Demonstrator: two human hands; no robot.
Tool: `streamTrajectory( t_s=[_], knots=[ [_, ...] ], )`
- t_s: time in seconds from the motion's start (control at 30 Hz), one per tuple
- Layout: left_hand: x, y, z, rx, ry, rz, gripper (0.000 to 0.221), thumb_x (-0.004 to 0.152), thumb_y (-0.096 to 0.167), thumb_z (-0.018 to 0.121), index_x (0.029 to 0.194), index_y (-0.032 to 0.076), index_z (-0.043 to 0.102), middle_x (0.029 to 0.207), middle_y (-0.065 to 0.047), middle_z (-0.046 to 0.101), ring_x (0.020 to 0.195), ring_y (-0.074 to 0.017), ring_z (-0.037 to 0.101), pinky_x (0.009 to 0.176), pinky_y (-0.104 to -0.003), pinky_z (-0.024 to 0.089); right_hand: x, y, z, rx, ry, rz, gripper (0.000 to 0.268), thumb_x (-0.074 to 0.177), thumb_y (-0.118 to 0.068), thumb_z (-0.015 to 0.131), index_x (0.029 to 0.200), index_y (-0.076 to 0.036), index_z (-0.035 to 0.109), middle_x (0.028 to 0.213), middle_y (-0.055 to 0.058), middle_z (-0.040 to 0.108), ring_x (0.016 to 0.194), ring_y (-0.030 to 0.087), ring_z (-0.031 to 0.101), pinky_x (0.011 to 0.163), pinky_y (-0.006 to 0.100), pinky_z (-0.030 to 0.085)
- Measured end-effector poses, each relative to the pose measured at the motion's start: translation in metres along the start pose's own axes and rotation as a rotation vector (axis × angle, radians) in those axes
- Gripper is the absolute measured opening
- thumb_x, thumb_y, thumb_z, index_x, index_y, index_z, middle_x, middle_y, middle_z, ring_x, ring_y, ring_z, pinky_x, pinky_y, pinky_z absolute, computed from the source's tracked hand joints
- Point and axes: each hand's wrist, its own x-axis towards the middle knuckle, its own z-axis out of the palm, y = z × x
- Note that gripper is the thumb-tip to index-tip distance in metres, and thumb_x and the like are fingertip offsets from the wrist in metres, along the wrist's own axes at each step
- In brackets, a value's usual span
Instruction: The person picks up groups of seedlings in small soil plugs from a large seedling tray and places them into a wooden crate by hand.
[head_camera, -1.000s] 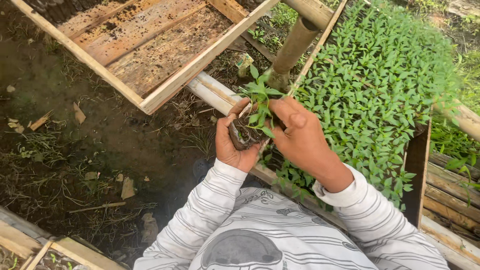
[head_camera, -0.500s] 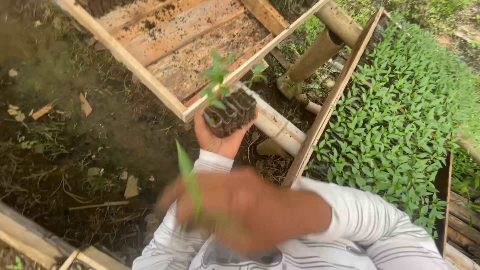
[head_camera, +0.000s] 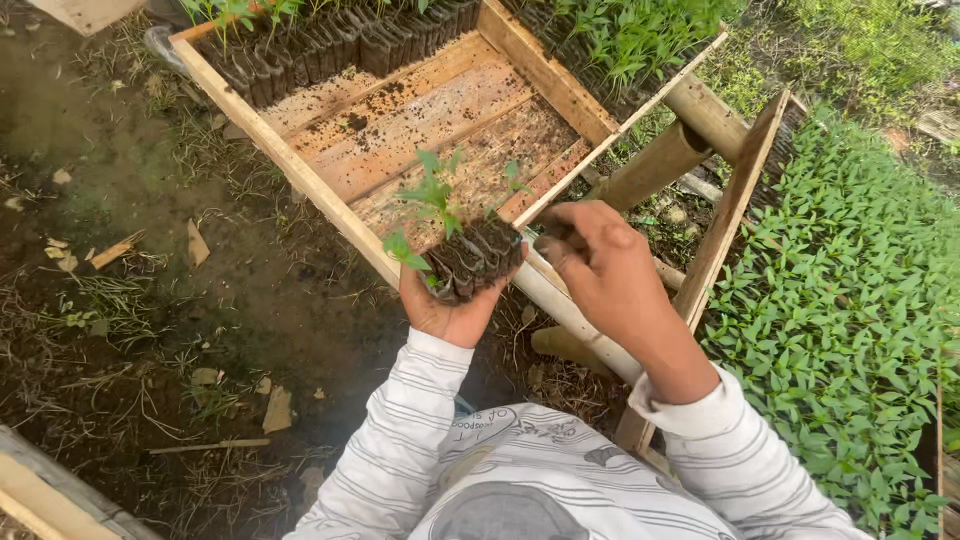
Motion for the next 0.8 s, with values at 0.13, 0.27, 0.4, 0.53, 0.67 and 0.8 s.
streamTrajectory(
  t_s=[0.13,0.27,0.4,0.53,0.67,0.8],
  knots=[
    [0.013,0.021,-0.015,0.104,0.02,-0.088,0.074,0.076,0.036,0.082,0.139,0.005,0.057,0.151,-0.023,0.047,0.138,-0.0461,0.044,0.109,-0.068,0.039,0.022,0.007,0.033,0.236,-0.164,0.165,0.043,0.092,-0.027,0.072,0.124,0.001,0.064,0.108,0.023,0.067,0.083,0.033,0.071,0.069,0.042,0.059],
    [-0.005,0.034,0.015,0.339,0.1,-0.167,0.061,0.09,0.029,0.066,0.142,0.001,0.054,0.151,-0.014,0.05,0.143,-0.0289,0.043,0.117,-0.04,0.037,0.04,-0.006,0.049,0.413,-0.188,0.21,0.04,0.096,-0.021,0.069,0.121,0.009,0.063,0.104,0.027,0.065,0.079,0.031,0.073,0.062,0.039,0.062],
    [0.0,0.057,0.001,0.125,0.136,-0.128,0.078,0.073,0.031,0.081,0.142,0.006,0.055,0.151,-0.018,0.049,0.136,-0.037,0.048,0.111,-0.056,0.04,0.054,0.001,0.069,0.548,-0.194,0.276,0.041,0.093,-0.02,0.07,0.118,0.012,0.062,0.09,0.026,0.067,0.069,0.027,0.07,0.054,0.036,0.06],
    [0.005,0.07,-0.007,-0.085,0.139,-0.09,0.084,0.061,0.027,0.09,0.136,0.003,0.059,0.148,-0.025,0.05,0.136,-0.0453,0.046,0.11,-0.067,0.038,0.06,-0.007,0.087,0.705,-0.152,0.314,0.031,0.086,-0.009,0.071,0.107,0.014,0.065,0.08,0.023,0.067,0.056,0.02,0.066,0.046,0.031,0.058],
    [-0.046,0.064,0.045,-0.002,0.128,-0.11,0.074,0.073,0.024,0.08,0.137,-0.002,0.056,0.148,-0.021,0.052,0.137,-0.0364,0.048,0.112,-0.051,0.039,0.064,0.013,0.106,0.794,-0.167,0.279,0.031,0.087,-0.003,0.066,0.112,0.016,0.064,0.088,0.028,0.066,0.056,0.025,0.065,0.047,0.035,0.059],
    [-0.052,0.073,0.069,0.183,0.067,-0.149,0.06,0.089,0.024,0.07,0.138,-0.008,0.054,0.14,-0.017,0.056,0.132,-0.0274,0.051,0.109,-0.033,0.045,0.078,-0.044,0.084,0.634,-0.221,0.194,0.036,0.087,-0.012,0.069,0.112,0.014,0.064,0.089,0.03,0.066,0.055,0.026,0.064,0.052,0.04,0.06]
  ],
)
